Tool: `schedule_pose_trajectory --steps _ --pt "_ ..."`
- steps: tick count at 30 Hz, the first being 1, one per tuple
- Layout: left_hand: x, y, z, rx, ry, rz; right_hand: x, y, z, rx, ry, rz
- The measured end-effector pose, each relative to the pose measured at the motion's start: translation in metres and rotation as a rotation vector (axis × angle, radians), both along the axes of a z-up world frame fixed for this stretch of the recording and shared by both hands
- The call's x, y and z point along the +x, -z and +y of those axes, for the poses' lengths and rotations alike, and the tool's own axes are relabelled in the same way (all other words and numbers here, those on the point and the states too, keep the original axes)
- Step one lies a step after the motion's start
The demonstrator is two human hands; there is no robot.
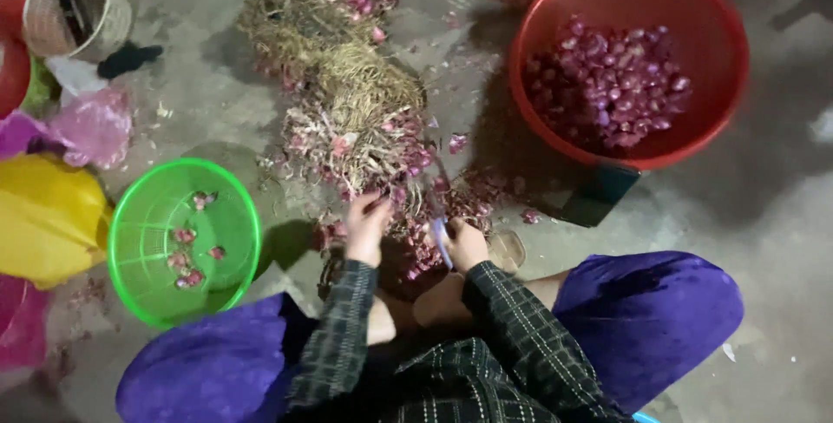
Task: Trimming the roots and stems of shallots using scissors and sorting them into baskets.
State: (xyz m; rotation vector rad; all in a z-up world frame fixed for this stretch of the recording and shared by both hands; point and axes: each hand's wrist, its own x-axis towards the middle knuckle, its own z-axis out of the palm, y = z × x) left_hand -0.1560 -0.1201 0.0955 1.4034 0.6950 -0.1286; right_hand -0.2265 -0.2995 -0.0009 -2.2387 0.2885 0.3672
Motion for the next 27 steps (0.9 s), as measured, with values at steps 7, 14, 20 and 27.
schedule_pose_trajectory --steps 7,14,20,27 --pt "0.087 0.023 -0.061 0.54 0.64 -0.429 0.01 -0.012 -0.013 0.345 0.504 0.015" --pt "0.064 0.185 -0.04 1.387 0.988 -0.063 0.011 -0.008 -0.019 0.48 0.617 -0.024" --pt "0.103 0.302 0.001 1.453 1.11 0.189 0.015 0.0 -0.017 0.482 0.524 0.063" --pt "0.061 0.201 0.008 1.373 1.048 0.107 0.014 -0.009 -0.014 0.471 0.404 0.062"
